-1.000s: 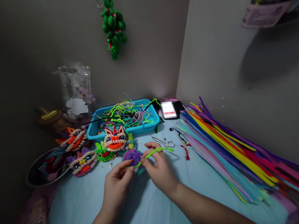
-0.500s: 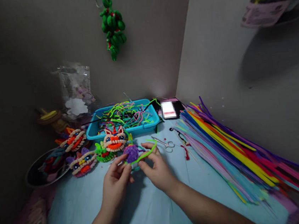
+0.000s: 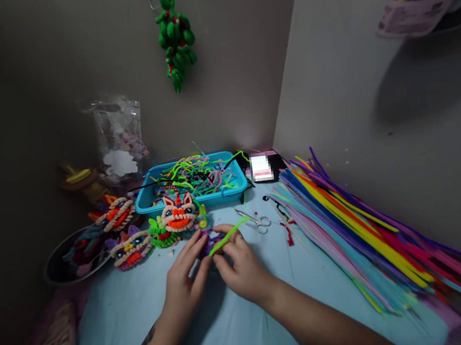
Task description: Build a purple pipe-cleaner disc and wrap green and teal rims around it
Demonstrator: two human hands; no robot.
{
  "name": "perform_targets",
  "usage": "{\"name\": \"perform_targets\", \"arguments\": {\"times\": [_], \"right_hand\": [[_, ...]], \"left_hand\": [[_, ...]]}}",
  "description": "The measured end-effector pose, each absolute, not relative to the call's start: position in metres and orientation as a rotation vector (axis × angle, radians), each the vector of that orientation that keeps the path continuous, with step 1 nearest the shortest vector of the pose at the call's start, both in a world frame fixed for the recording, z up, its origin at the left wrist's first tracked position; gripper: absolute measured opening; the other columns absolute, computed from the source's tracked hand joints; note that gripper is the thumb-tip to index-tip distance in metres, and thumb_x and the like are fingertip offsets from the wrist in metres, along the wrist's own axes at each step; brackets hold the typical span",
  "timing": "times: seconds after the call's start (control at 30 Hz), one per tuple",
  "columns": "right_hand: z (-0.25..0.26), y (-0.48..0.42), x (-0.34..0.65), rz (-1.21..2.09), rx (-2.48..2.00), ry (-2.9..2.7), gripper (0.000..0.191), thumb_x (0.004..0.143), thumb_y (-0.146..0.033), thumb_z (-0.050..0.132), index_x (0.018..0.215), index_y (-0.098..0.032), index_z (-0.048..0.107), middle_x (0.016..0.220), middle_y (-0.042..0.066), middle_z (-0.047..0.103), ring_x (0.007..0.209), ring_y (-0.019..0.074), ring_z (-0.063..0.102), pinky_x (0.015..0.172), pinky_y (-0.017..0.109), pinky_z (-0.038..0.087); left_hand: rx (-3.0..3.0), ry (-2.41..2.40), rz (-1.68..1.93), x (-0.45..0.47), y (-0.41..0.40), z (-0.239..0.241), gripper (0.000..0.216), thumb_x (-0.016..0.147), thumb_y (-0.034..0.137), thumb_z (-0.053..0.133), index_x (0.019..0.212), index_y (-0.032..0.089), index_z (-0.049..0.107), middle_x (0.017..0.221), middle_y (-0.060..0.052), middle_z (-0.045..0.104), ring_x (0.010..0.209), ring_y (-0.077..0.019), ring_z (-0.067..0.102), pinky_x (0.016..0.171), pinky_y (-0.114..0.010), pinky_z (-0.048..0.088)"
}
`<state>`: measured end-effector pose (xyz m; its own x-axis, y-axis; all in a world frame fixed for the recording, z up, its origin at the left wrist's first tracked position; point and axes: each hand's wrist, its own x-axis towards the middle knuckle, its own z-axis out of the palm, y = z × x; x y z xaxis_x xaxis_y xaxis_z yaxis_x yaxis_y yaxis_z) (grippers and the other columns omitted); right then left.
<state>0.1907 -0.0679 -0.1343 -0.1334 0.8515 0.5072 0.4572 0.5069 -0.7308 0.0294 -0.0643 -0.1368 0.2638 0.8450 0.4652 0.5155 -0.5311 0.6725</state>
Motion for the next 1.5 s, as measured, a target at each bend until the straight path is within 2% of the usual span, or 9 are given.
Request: {"name": "perform_targets", "arguments": {"times": [0.13,0.37,0.67,0.8,0.9,1.0,1.1,1.23,1.5], "right_hand": [[-0.134,-0.069,0.191,0.492,-1.088,-1.787,0.021,0.08,-0.01,0.051,0.095,-0.022,0.06,0.119,0.01,0.054,0.115,0.0235,0.052,0.098,0.041,0.045],[-0.13,-0.069,0.189,0.497,-1.023,-1.767,0.016,0.074,-0.005,0.051,0.073,-0.021,0.053,0.109,0.01,0.058,0.107,0.0213,0.056,0.091,0.036,0.047],[-0.131,-0.068,0.19,0.565,-1.0,-1.744,0.016,0.075,-0.005,0.051,0.071,-0.021,0.053,0.108,0.01,0.06,0.107,0.0204,0.056,0.091,0.034,0.046],[-0.133,-0.068,0.191,0.626,-1.04,-1.703,0.014,0.077,-0.008,0.053,0.073,-0.021,0.054,0.108,0.009,0.059,0.107,0.0204,0.055,0.091,0.034,0.045],[-0.134,-0.069,0.191,0.677,-1.083,-1.685,0.01,0.081,-0.012,0.053,0.078,-0.022,0.056,0.111,0.009,0.057,0.107,0.0203,0.055,0.091,0.034,0.045],[-0.133,-0.069,0.192,0.695,-1.094,-1.698,0.011,0.083,-0.014,0.052,0.078,-0.022,0.056,0.112,0.008,0.055,0.109,0.0205,0.053,0.092,0.034,0.044],[-0.134,-0.067,0.194,0.654,-1.095,-1.705,0.011,0.083,-0.015,0.052,0.078,-0.022,0.058,0.111,0.008,0.053,0.111,0.0214,0.052,0.095,0.036,0.043],[-0.137,-0.064,0.198,0.624,-1.116,-1.681,0.011,0.085,-0.017,0.052,0.08,-0.023,0.06,0.115,0.008,0.049,0.11,0.0209,0.053,0.092,0.035,0.045],[-0.136,-0.063,0.199,0.673,-1.101,-1.622,0.011,0.081,-0.019,0.057,0.09,-0.025,0.06,0.121,0.008,0.046,0.113,0.0221,0.051,0.097,0.039,0.042]], "left_hand": [[2.264,1.212,1.154,0.029,-0.066,-0.136,0.045,0.088,0.015,0.051,0.132,0.021,0.052,0.137,-0.013,0.053,0.124,-0.0236,0.052,0.102,-0.037,0.044],[2.478,1.12,1.207,0.028,-0.065,-0.146,0.051,0.087,0.01,0.051,0.137,0.019,0.044,0.127,-0.013,0.061,0.114,-0.0202,0.06,0.094,-0.033,0.052],[2.492,1.137,1.295,0.03,-0.066,-0.146,0.046,0.087,0.008,0.052,0.131,0.019,0.051,0.124,-0.013,0.064,0.109,-0.0199,0.063,0.092,-0.03,0.053],[2.299,1.154,1.256,0.03,-0.067,-0.138,0.04,0.086,0.012,0.054,0.124,0.021,0.058,0.122,-0.011,0.065,0.111,-0.0202,0.061,0.096,-0.033,0.05],[1.924,1.203,1.234,0.031,-0.065,-0.132,0.032,0.085,0.021,0.057,0.117,0.02,0.063,0.123,-0.011,0.064,0.115,-0.0232,0.058,0.1,-0.039,0.045],[1.443,1.165,1.213,0.032,-0.059,-0.13,0.039,0.082,0.031,0.06,0.119,0.018,0.06,0.126,-0.014,0.061,0.113,-0.0258,0.058,0.094,-0.04,0.048],[1.168,1.085,1.175,0.03,-0.054,-0.13,0.05,0.074,0.035,0.07,0.119,0.016,0.058,0.117,-0.014,0.065,0.101,-0.0244,0.063,0.084,-0.035,0.051],[1.127,1.074,1.156,0.028,-0.053,-0.126,0.053,0.064,0.03,0.079,0.111,0.015,0.061,0.099,-0.009,0.069,0.087,-0.0189,0.063,0.077,-0.029,0.05],[1.125,1.072,1.126,0.029,-0.055,-0.122,0.033,0.06,0.026,0.079,0.088,0.015,0.067,0.079,-0.003,0.068,0.07,-0.0153,0.061,0.067,-0.027,0.049]]}}
